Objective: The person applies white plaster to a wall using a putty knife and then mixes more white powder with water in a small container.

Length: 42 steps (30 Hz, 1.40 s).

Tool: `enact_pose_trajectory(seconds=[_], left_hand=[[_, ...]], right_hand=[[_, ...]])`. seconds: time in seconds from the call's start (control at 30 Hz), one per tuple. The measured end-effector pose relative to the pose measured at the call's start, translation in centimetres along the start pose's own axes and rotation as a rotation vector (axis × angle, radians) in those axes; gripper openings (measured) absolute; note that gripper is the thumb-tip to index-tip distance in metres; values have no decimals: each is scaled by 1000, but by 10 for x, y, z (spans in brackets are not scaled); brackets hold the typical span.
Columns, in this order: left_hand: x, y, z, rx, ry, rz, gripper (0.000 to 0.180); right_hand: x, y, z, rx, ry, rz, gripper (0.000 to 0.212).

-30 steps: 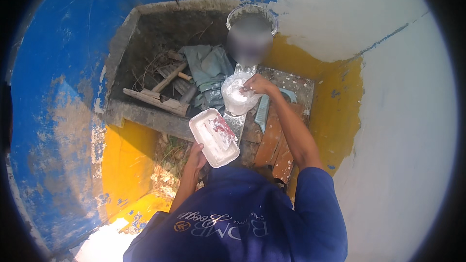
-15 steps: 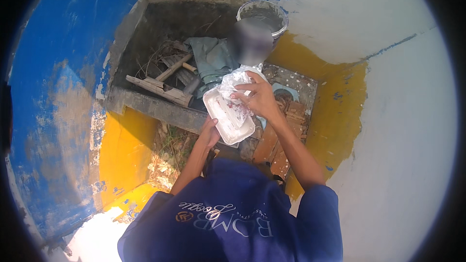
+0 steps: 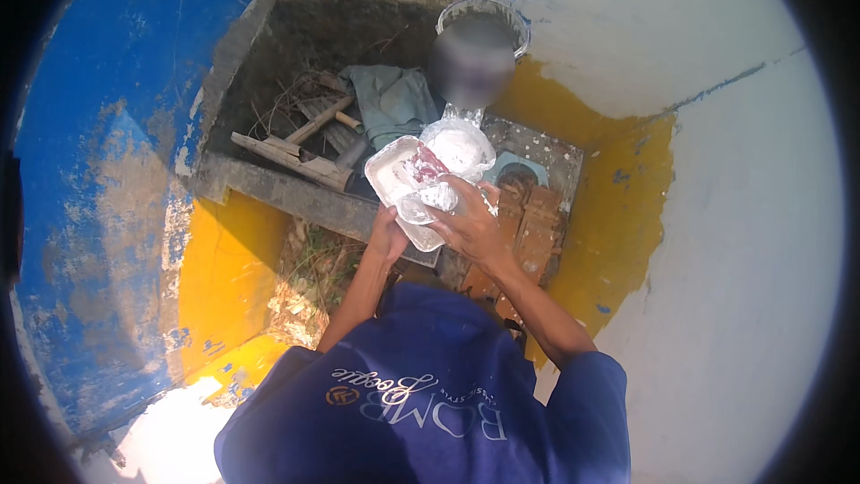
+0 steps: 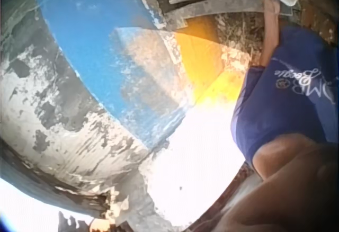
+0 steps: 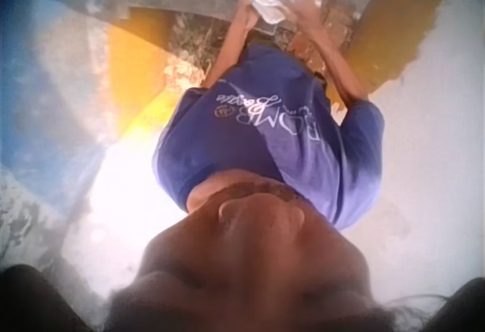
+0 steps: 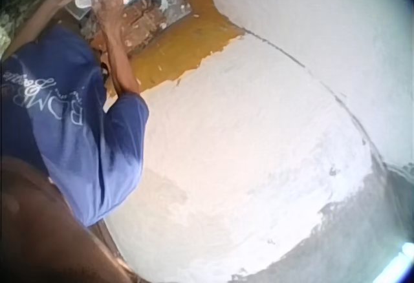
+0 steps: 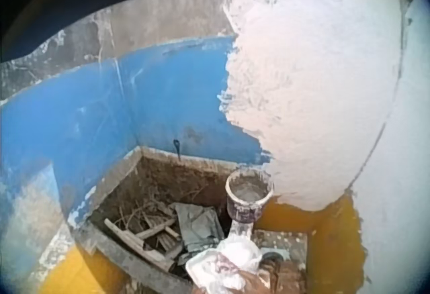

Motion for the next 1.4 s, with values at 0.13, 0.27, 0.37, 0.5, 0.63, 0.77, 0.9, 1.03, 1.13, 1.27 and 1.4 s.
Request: enact_pose_trajectory(seconds=[0.13, 0.27, 0.37, 0.5, 0.63, 0.77, 0.9, 1.03, 1.13, 1.27, 1.4], left_hand=[[11, -19, 2, -40, -6, 79, 90], [31, -47, 4, -31, -27, 95, 90], [41, -62, 3, -24, -36, 101, 89], [50, -66, 4, -10, -42, 136, 86], [47, -77, 3, -16, -53, 140, 84], [45, -76, 8, -13, -36, 147, 84], [42, -73, 9, -43, -30, 147, 84], [43, -71, 8, -65, -29, 131, 84], [46, -70, 7, -39, -38, 133, 85], [50, -73, 4, -28, -60, 154, 86], [46, -65, 3, -49, -50, 128, 85]], right_hand=[[-2, 8, 49, -349, 410, 255, 31], [-31, 58, 133, -240, 679, 173, 30], [-36, 106, 156, -200, 735, -68, 29], [-43, 142, 171, 214, 509, -212, 34], [-42, 159, 198, -9, 533, -291, 29], [-47, 130, 179, -435, 688, -404, 23], [-47, 95, 160, -757, 802, -361, 28], [-33, 99, 164, -791, 841, -412, 28], [-29, 100, 161, -1034, 859, -372, 27], [-29, 97, 162, -1109, 948, -388, 28], [-32, 103, 172, -1256, 941, -348, 26]])
Point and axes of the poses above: each hand's wrist, its own x-axis away from the middle knuckle, its own y-axis out of the palm, z = x × y, the point moved 6 cm from there along -x, towards the middle knuckle, and after that the axes turned 14 degrees about x, right-handed, at the moved point
